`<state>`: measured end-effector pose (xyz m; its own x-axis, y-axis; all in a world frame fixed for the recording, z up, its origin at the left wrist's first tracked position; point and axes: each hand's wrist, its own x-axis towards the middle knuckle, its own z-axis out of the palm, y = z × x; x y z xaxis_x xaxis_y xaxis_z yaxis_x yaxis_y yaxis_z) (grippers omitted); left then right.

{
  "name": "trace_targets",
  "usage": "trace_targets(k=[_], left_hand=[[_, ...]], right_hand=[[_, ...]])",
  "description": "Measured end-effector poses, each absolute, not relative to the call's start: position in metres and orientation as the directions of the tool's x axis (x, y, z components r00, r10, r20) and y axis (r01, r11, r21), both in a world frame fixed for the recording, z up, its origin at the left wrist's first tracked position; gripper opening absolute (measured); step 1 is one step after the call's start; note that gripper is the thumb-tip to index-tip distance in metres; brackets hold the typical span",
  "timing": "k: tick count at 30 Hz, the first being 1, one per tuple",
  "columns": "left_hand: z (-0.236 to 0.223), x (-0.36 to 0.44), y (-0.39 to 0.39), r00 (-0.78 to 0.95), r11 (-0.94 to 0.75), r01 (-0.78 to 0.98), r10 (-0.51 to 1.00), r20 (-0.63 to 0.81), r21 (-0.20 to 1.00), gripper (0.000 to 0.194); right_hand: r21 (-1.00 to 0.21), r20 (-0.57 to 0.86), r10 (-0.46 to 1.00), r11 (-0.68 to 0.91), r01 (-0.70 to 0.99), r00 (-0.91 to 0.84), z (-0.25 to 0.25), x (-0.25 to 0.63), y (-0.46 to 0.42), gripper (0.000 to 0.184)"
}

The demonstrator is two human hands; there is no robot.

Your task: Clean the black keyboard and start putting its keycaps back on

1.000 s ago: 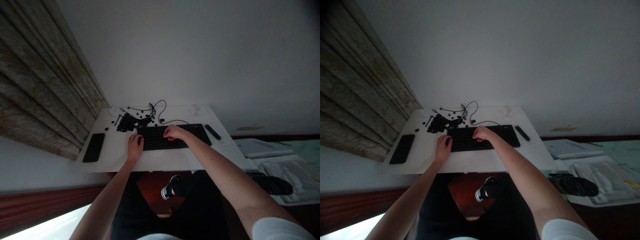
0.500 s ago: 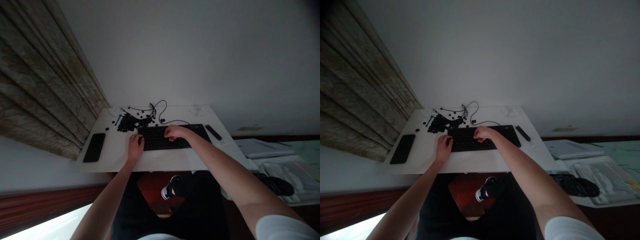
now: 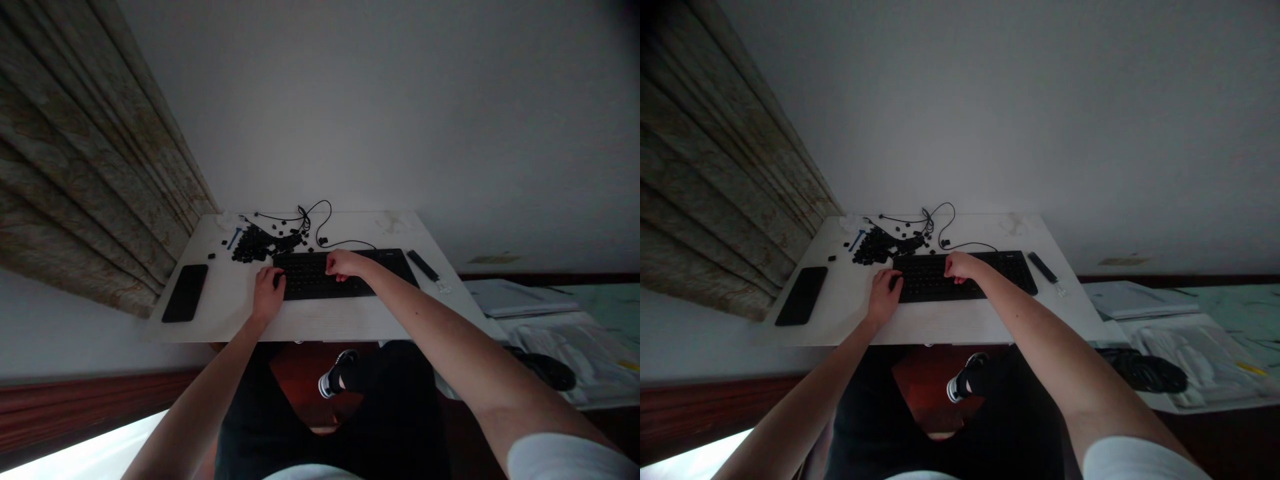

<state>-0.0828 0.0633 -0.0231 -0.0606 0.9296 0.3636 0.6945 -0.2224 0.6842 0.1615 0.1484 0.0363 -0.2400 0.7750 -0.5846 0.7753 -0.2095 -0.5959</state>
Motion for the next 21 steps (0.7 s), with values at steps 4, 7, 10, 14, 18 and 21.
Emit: trace_targets(k=[4,7,10,14,18,21], left_hand=[[-0.019,-0.086,0.073,-0.038,-0.23,0.691,0.936,0.351,0.686,0.012],[-0.014,-0.085,0.082,0.013,-0.257,0.719,0.934,0.357,0.645,0.013],[-0.007,-0.084,0.094,0.101,-0.31,0.75,0.927,0.362,0.584,0.014],[-0.001,-0.089,0.12,0.091,-0.299,0.762,0.928,0.362,0.574,0.017],[-0.002,-0.096,0.148,0.067,-0.236,0.787,0.951,0.301,0.57,0.018],[-0.002,-0.093,0.162,0.109,-0.232,0.835,0.959,0.262,0.5,0.019]], right_hand=[[-0.605,-0.576,0.786,-0.225,0.764,-0.225,0.034,0.163,0.145,0.014],[-0.619,-0.545,0.805,-0.198,0.76,-0.234,0.032,0.164,0.143,0.015],[-0.624,-0.536,0.808,-0.184,0.76,-0.244,0.03,0.164,0.141,0.013],[-0.619,-0.528,0.819,-0.191,0.762,-0.225,0.026,0.164,0.139,0.014],[-0.626,-0.437,0.871,-0.117,0.771,-0.223,0.025,0.167,0.133,0.01],[-0.593,-0.281,0.928,0.034,0.805,-0.246,0.022,0.171,0.123,0.006]])
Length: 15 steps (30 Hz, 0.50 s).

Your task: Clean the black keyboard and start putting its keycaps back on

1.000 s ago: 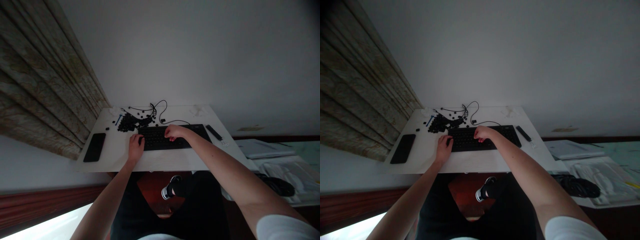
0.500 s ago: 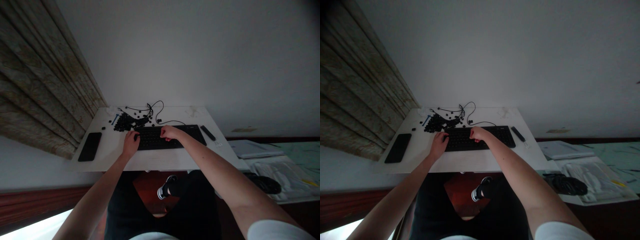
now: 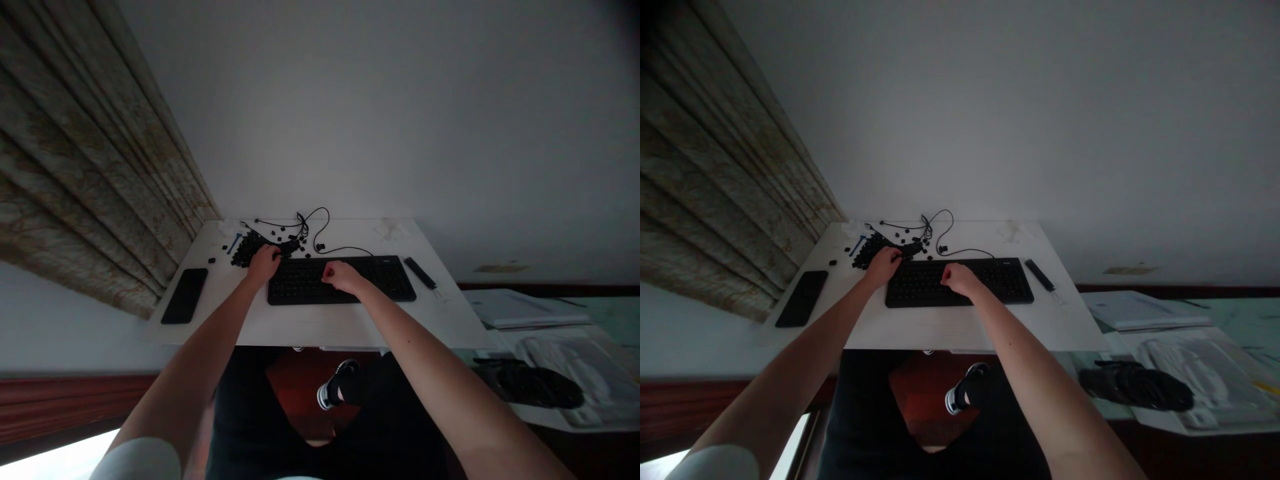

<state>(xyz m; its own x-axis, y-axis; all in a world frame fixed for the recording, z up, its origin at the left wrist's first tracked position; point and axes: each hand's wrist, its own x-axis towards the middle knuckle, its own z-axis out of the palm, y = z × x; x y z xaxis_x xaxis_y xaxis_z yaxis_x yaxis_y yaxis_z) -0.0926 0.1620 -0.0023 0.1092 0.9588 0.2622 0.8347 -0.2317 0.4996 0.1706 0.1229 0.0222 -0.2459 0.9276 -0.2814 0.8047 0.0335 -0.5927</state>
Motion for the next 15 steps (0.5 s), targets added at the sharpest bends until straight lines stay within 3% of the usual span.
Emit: trace_targets(k=[4,10,15], left_hand=[[0.001,-0.081,0.173,0.251,-0.302,0.884,0.951,0.183,0.357,0.022],[0.006,-0.074,0.189,0.391,-0.394,0.889,0.918,0.061,0.233,0.027],[0.011,-0.074,0.2,0.41,-0.398,0.894,0.912,-0.019,0.205,0.023]], right_hand=[[-0.529,-0.046,0.979,0.143,0.837,-0.197,0.007,0.17,0.102,0.003],[-0.491,0.319,0.931,0.323,0.809,-0.178,-0.024,0.164,0.067,0.02],[-0.425,0.417,0.886,0.389,0.817,-0.205,-0.028,0.162,0.06,0.023]])
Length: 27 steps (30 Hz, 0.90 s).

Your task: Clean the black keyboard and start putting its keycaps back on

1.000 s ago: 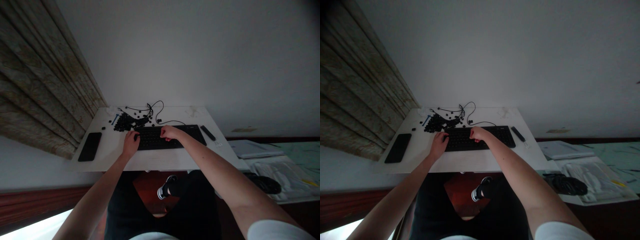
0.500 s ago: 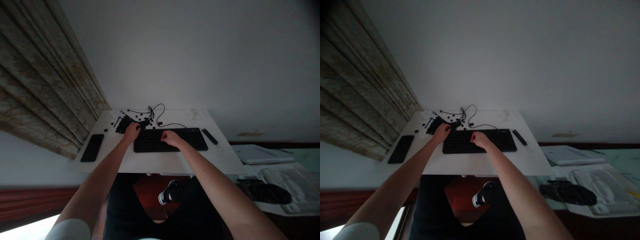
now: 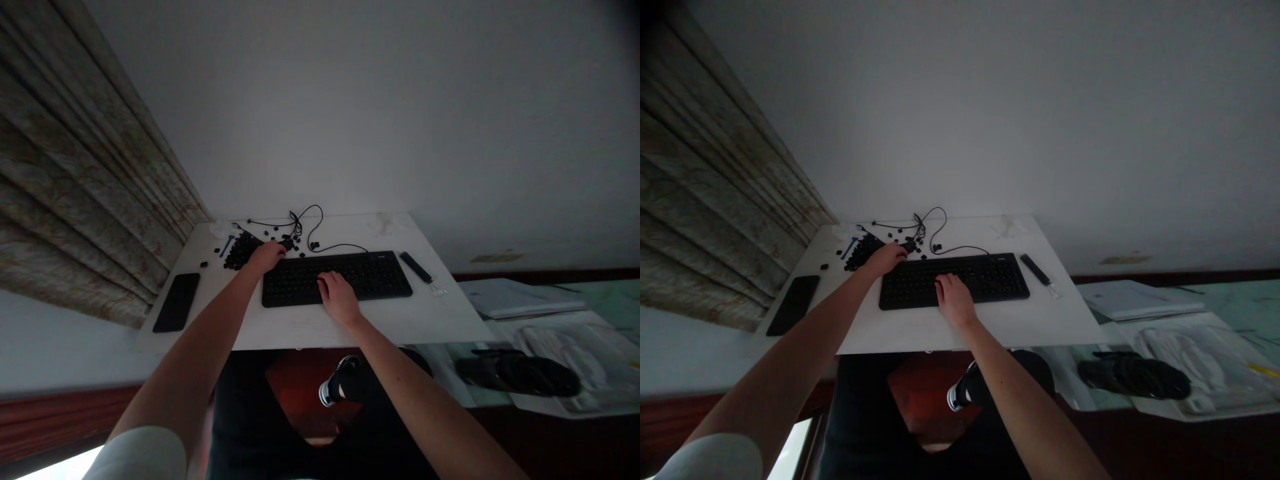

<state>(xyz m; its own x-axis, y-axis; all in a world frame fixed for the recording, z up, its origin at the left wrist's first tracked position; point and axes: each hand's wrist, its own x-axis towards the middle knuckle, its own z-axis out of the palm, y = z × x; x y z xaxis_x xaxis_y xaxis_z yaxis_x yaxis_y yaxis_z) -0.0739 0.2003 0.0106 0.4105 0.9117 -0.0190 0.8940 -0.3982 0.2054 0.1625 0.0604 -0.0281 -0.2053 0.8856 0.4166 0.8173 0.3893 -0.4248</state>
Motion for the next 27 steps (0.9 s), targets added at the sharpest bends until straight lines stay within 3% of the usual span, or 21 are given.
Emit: trace_targets(k=[9,15,18,24,27], left_hand=[[0.011,-0.071,0.201,0.376,-0.37,0.891,0.926,0.032,0.262,0.013],[0.019,-0.072,0.184,0.17,-0.279,0.754,0.958,0.233,0.595,0.01],[0.02,-0.058,0.155,0.068,-0.234,0.617,0.967,0.245,0.751,0.014],[0.001,-0.01,0.082,0.136,-0.221,0.44,0.974,0.179,0.87,0.013],[-0.011,0.003,0.063,0.091,-0.208,0.406,0.978,0.187,0.89,0.015]], right_hand=[[-0.367,0.461,0.863,0.398,0.841,-0.207,-0.027,0.162,0.063,0.018],[-0.389,0.48,0.856,0.405,0.827,-0.193,-0.026,0.162,0.061,0.017],[-0.403,0.498,0.846,0.419,0.813,-0.189,-0.025,0.163,0.058,0.017],[-0.396,0.526,0.821,0.466,0.791,-0.22,-0.023,0.163,0.053,0.026],[-0.373,0.523,0.814,0.486,0.79,-0.253,-0.023,0.163,0.051,0.029]])
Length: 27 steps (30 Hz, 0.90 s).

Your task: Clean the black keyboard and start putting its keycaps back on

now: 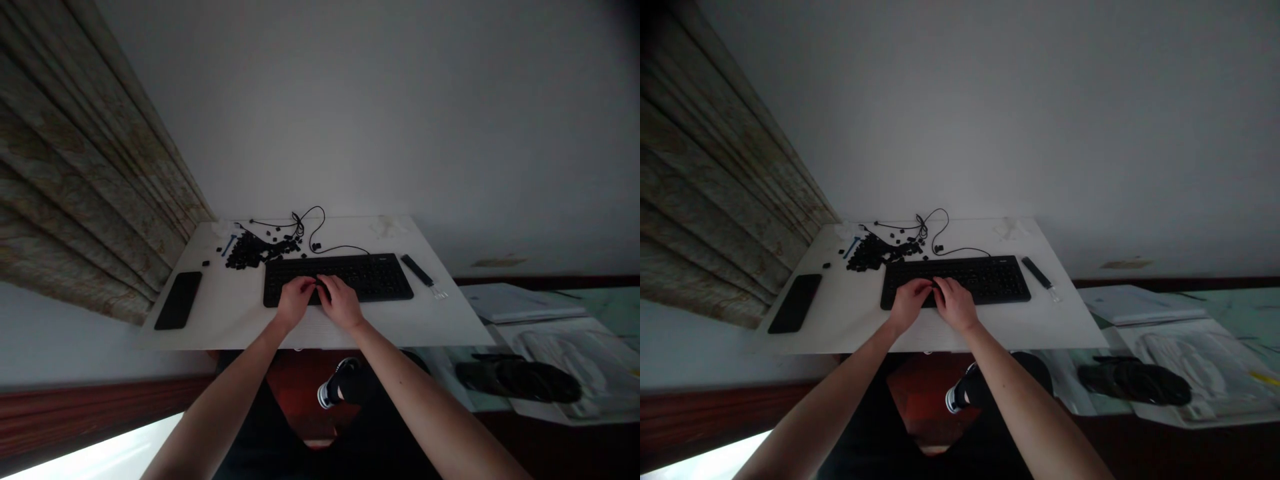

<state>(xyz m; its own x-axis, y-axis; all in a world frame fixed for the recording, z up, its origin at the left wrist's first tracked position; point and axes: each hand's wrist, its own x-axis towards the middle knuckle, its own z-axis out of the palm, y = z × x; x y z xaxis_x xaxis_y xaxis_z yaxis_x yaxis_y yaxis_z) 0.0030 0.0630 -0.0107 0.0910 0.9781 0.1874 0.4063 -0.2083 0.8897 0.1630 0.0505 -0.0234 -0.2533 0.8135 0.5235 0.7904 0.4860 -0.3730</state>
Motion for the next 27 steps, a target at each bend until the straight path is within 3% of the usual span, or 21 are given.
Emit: trace_targets(k=[5,10,16,20,27], left_hand=[[-0.014,0.007,0.057,0.011,-0.174,0.384,0.983,0.184,0.907,0.014],[-0.009,0.005,0.054,0.047,-0.207,0.416,0.977,0.206,0.886,0.017],[-0.011,-0.031,0.058,0.076,-0.34,0.601,0.925,0.372,0.724,0.022],[-0.013,-0.079,0.073,-0.001,-0.303,0.71,0.902,0.431,0.635,0.022],[-0.021,-0.115,0.087,-0.145,-0.159,0.687,0.926,0.348,0.709,0.027]], right_hand=[[-0.337,0.521,0.791,0.536,0.774,-0.321,-0.024,0.163,0.05,0.029],[-0.353,0.525,0.8,0.515,0.781,-0.291,-0.023,0.163,0.051,0.023],[-0.389,0.539,0.813,0.473,0.79,-0.221,-0.023,0.163,0.052,0.018],[-0.401,0.565,0.804,0.462,0.791,-0.183,-0.025,0.163,0.052,0.014],[-0.4,0.576,0.804,0.436,0.806,-0.149,-0.029,0.164,0.054,0.01]])
